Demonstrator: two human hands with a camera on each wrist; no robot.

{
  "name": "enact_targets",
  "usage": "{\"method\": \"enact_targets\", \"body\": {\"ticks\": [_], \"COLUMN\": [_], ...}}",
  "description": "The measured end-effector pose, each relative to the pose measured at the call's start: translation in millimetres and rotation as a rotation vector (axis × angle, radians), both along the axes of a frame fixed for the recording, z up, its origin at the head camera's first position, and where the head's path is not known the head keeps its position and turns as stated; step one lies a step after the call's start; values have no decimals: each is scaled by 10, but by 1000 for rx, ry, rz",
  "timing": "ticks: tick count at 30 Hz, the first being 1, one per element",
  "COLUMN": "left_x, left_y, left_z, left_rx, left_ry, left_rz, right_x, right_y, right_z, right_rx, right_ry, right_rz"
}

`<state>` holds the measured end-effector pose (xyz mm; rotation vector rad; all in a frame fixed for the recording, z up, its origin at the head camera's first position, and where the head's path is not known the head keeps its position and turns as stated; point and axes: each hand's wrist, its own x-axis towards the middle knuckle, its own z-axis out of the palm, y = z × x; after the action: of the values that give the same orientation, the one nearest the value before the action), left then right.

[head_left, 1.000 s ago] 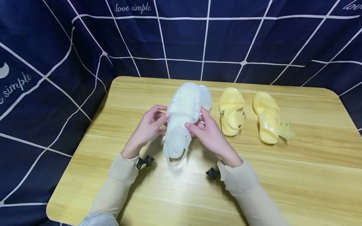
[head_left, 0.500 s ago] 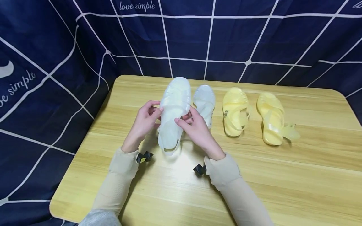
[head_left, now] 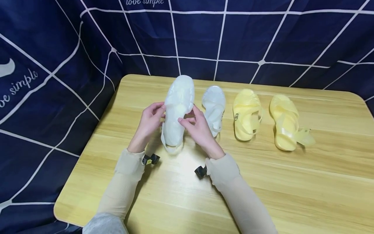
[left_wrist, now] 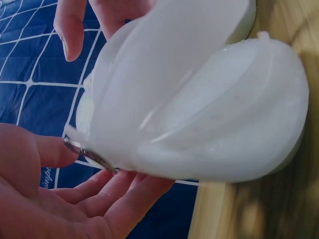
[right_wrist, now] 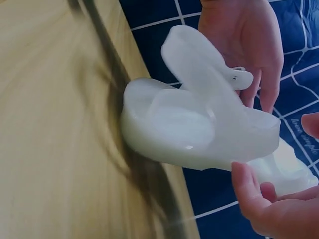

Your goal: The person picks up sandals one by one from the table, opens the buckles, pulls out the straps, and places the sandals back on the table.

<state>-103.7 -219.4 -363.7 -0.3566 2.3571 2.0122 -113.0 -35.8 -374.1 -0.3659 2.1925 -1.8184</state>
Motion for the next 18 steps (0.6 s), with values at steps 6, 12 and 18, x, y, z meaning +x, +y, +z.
{"method": "enact_targets", "body": {"ticks": [6,12,18], "left_x": [-41,-69,-78], "left_y": [-5,18,55], "left_z": [-21,-67,-142], "left_rx": [36,75,105], "left_ry": [-30,-73,-122], "left_rz": [13,7,41], "right_x": [-31,-52,-59], "right_y": [-6,-5,-21], "right_z": [-80,-168,-241], "right_rx": [-24,-183,-204], "right_ry": [-66,-196,-272], "right_rz": [-15,-14,-20]}}
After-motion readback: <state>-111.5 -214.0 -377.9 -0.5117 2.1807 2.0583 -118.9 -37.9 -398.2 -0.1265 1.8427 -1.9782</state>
